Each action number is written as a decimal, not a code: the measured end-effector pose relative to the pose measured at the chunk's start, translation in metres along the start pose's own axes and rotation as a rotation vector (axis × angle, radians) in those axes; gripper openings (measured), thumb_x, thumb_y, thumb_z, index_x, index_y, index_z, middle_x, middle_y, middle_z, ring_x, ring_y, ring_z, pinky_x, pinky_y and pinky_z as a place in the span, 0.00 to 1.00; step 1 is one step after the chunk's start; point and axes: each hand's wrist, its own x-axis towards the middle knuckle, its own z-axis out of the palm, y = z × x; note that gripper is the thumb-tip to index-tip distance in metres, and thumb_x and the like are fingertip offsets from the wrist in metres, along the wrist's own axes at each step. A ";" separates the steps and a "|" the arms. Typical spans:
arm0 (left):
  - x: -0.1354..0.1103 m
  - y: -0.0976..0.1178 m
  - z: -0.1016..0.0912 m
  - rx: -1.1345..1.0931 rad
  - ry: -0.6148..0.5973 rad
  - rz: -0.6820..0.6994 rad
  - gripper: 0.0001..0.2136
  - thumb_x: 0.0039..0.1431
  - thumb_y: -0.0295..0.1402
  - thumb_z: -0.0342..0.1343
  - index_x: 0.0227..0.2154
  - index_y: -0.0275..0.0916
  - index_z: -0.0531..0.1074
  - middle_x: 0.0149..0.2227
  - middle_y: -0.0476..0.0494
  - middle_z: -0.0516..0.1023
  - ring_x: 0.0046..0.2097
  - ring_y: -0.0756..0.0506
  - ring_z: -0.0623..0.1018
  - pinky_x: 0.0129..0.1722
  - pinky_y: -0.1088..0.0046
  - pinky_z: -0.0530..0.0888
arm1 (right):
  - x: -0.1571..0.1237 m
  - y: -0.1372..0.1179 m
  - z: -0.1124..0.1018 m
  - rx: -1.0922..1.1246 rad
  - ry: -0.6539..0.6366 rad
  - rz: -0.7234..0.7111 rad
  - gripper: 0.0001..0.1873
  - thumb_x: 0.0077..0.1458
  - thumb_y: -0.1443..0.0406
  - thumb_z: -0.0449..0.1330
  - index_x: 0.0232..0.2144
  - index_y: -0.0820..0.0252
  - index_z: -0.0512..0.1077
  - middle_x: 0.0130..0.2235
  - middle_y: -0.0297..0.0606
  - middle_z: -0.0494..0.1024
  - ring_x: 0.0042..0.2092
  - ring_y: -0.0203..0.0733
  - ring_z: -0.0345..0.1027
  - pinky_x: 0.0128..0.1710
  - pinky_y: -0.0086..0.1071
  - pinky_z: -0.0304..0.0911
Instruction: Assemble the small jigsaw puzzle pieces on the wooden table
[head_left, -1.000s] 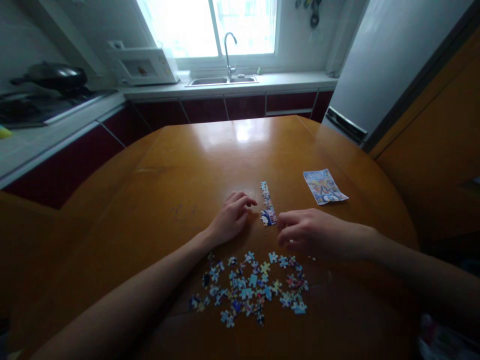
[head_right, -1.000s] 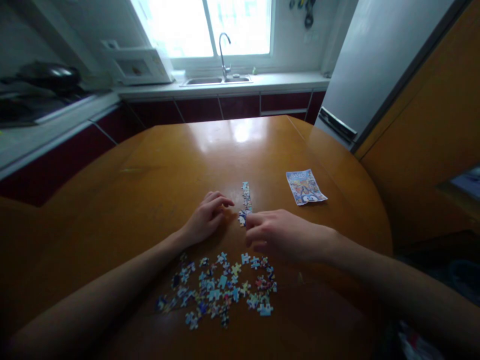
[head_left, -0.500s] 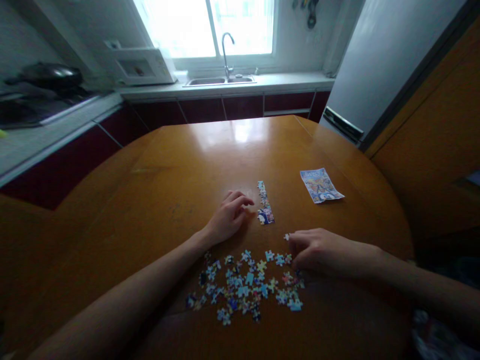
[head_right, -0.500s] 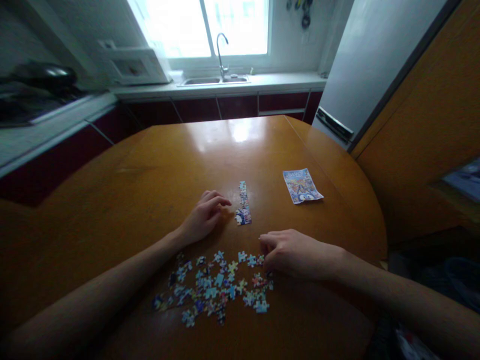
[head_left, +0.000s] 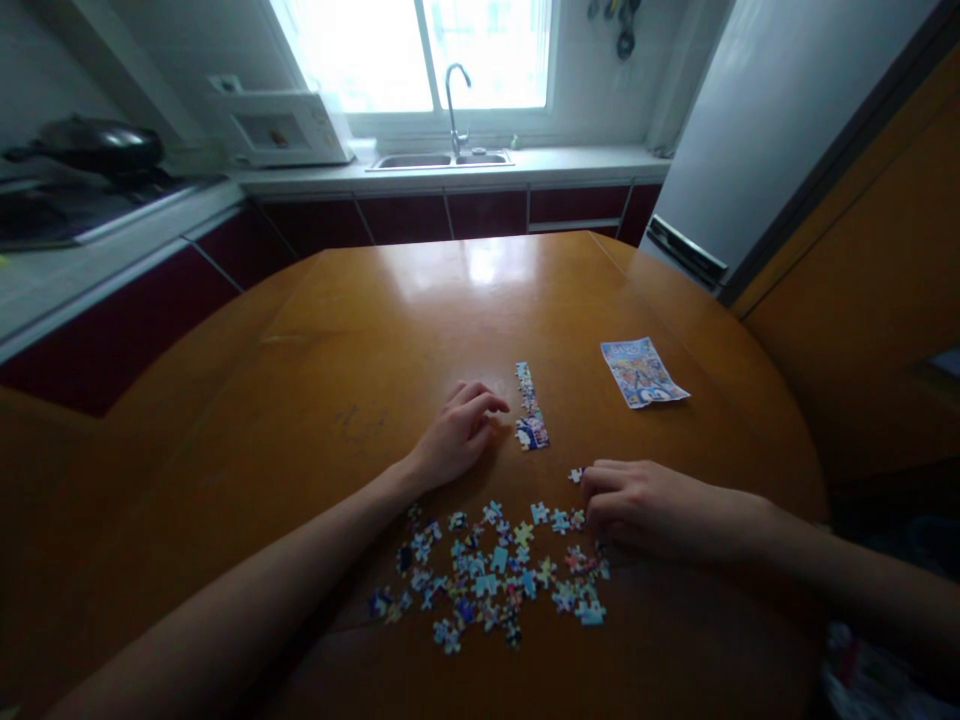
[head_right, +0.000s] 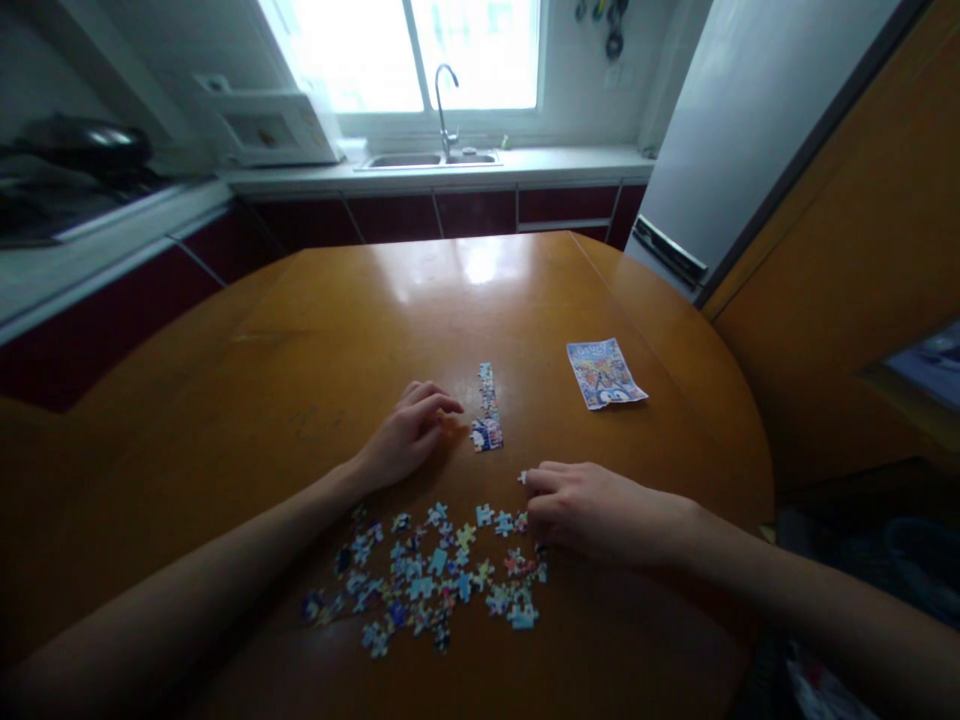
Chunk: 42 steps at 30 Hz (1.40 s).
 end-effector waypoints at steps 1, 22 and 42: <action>0.000 0.000 0.000 -0.001 0.001 0.001 0.13 0.60 0.20 0.49 0.41 0.40 0.74 0.41 0.43 0.72 0.47 0.43 0.68 0.48 0.62 0.68 | -0.001 0.000 -0.001 0.019 -0.005 0.016 0.05 0.62 0.70 0.59 0.37 0.58 0.75 0.42 0.38 0.74 0.44 0.39 0.67 0.43 0.32 0.63; -0.005 0.004 0.001 0.119 -0.169 0.124 0.20 0.60 0.24 0.55 0.54 0.48 0.73 0.45 0.42 0.70 0.49 0.41 0.67 0.52 0.58 0.71 | 0.106 0.089 -0.013 0.302 0.453 0.191 0.05 0.56 0.69 0.61 0.32 0.62 0.79 0.30 0.36 0.78 0.31 0.35 0.67 0.32 0.31 0.61; -0.006 0.008 -0.001 0.193 -0.205 0.129 0.22 0.58 0.22 0.54 0.53 0.47 0.74 0.46 0.41 0.70 0.50 0.40 0.67 0.54 0.56 0.71 | 0.107 0.080 -0.008 0.024 0.380 0.123 0.06 0.60 0.68 0.61 0.33 0.59 0.78 0.36 0.38 0.75 0.37 0.37 0.67 0.37 0.32 0.61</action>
